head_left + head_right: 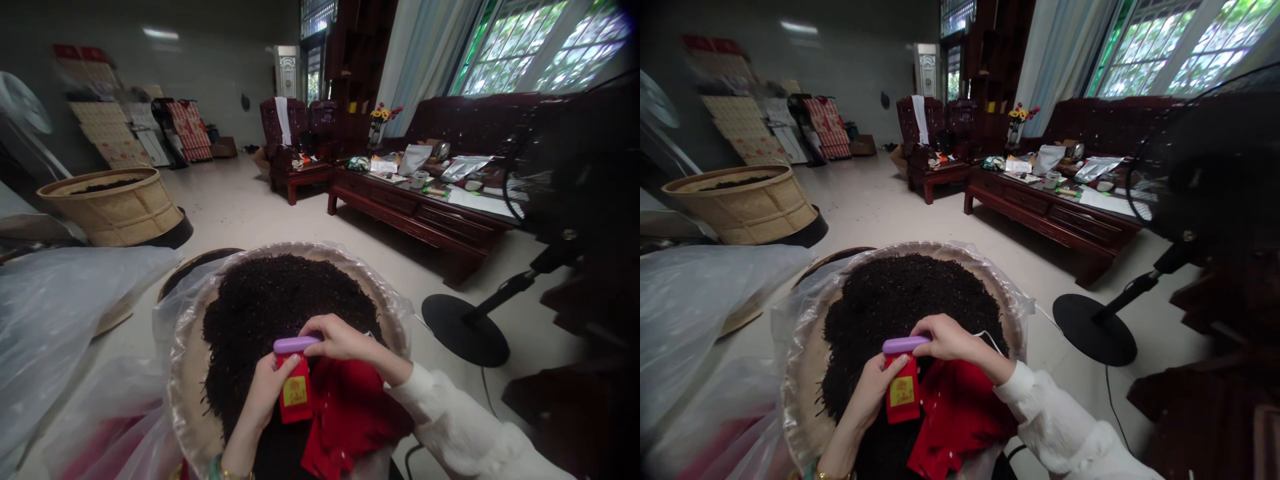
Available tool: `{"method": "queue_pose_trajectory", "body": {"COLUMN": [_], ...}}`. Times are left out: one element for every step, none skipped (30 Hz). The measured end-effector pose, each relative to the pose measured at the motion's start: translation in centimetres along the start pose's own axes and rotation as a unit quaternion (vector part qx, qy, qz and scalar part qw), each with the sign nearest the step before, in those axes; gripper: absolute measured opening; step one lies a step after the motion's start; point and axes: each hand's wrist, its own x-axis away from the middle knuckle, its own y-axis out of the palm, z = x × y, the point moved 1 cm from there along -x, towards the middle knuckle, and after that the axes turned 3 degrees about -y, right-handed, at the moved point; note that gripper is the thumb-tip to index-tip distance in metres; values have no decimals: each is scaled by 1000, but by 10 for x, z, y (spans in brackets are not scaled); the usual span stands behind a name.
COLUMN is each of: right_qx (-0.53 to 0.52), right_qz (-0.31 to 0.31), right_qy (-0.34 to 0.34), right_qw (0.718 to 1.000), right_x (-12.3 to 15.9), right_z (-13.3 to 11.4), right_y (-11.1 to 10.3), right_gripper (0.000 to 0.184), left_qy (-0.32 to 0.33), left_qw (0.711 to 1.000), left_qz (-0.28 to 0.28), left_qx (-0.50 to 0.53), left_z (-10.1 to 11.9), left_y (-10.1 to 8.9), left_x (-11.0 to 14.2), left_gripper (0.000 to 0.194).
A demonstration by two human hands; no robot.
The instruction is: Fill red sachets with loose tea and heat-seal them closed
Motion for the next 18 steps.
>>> {"method": "queue_pose_trajectory", "body": {"right_qx": [-12,-28,-47,-63,-73,-74,-60,-37,-6,28,58,84,105,120,132,141,153,166], "right_qz": [-9,-18,-24,-26,-25,-19,-9,4,12,14,13,8,3,-1,-3,-4,-6,-3], "right_qy": [3,9,16,26,38,55,74,98,122,147,170,188,202,213,221,227,230,226], "right_qw": [1000,999,998,997,996,996,995,995,992,989,984,979,974,970,966,964,961,960], "right_x": [1,1,2,3,4,5,6,7,8,9,10,11,12,13,13,13,13,12], "right_z": [1,3,7,11,18,26,34,44,54,63,72,79,84,87,87,86,81,75], "right_y": [-2,-5,-9,-14,-20,-26,-32,-37,-41,-44,-45,-46,-45,-44,-42,-40,-37,-33], "right_gripper": [28,30,33,35,37,37,37,38,38,38,39,40,41,42,43,44,43,42], "left_qy": [4,4,0,-4,-6,-5,-2,0,1,1,2,6,13,24,35,44,49,52], "left_qw": [1000,1000,1000,1000,1000,1000,1000,999,998,997,996,996,996,995,995,995,995,995], "left_qz": [-3,-7,-12,-14,-10,-3,8,21,32,41,48,53,58,60,60,60,59,58], "left_qx": [-3,-4,-2,3,10,19,29,41,53,63,69,72,72,71,69,67,65,63], "left_z": [1,1,2,2,3,3,3,3,3,3,3,2,1,0,-1,-2,-3,-4], "left_y": [0,0,-1,-1,-2,-2,-3,-3,-4,-4,-3,-3,-3,-3,-4,-4,-5,-5], "left_x": [0,0,0,0,1,1,1,0,0,0,0,-1,-1,-1,-1,-2,-3,-3], "left_gripper": [60,59,59,59,59,59,59,60,61,62,62,62,61,60,59,58,58,57]}}
